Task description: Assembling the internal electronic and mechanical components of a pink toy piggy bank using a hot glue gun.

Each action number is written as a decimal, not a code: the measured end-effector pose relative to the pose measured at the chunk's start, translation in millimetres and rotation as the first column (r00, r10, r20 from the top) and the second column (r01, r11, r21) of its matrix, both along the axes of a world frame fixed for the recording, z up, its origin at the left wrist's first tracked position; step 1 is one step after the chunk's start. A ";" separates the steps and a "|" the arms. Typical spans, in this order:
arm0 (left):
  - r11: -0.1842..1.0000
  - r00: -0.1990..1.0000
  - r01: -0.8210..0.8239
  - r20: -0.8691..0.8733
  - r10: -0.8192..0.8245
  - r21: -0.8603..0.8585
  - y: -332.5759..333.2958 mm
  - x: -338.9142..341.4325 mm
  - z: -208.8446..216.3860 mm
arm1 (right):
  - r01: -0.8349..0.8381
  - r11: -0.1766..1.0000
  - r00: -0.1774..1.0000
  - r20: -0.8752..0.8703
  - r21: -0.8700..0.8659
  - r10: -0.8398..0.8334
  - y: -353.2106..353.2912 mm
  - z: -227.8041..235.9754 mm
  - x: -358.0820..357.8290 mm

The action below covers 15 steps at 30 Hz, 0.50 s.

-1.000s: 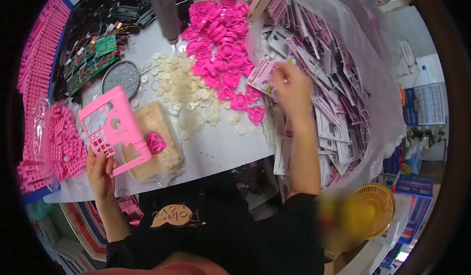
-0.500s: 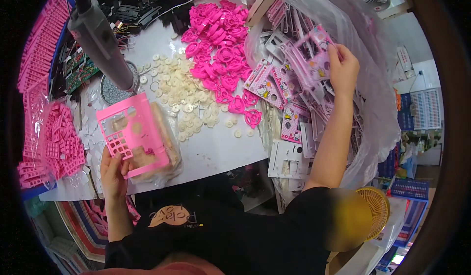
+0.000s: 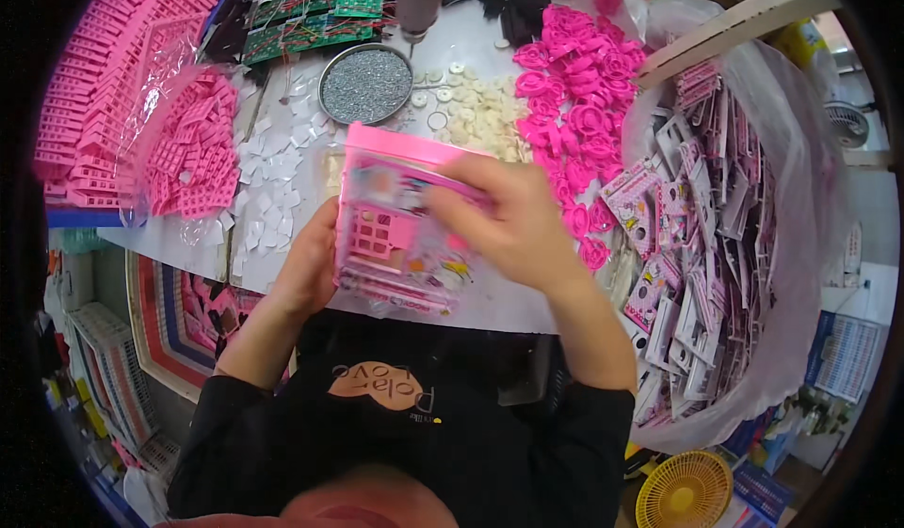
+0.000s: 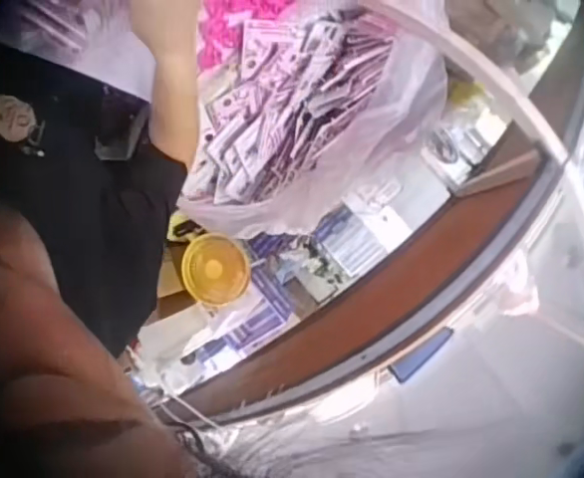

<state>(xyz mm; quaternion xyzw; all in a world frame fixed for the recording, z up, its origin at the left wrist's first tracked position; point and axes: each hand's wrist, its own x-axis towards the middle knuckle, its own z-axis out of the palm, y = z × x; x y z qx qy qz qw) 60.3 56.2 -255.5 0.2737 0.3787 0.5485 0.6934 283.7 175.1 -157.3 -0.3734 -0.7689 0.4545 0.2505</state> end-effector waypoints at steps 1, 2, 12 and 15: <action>1.000 0.995 -0.023 -0.093 0.024 0.005 -1.3 3.2 8.7 | -0.016 0.998 0.992 0.127 0.066 0.008 0.4 -4.4 -14.6; 0.999 0.981 -0.044 -0.187 0.046 0.011 -2.5 3.3 13.1 | 0.049 0.948 0.995 0.070 0.314 -0.074 2.3 -9.7 -17.9; 0.910 0.823 -0.317 -0.398 0.405 0.269 -8.3 -2.9 1.7 | -0.099 0.862 0.800 -0.555 -0.497 -0.228 -60.5 -85.0 -47.5; 0.890 0.645 -0.260 -0.618 0.449 0.374 -7.4 -3.0 2.8 | -0.077 0.922 0.766 -0.614 -0.379 -0.188 -65.9 -84.8 -59.2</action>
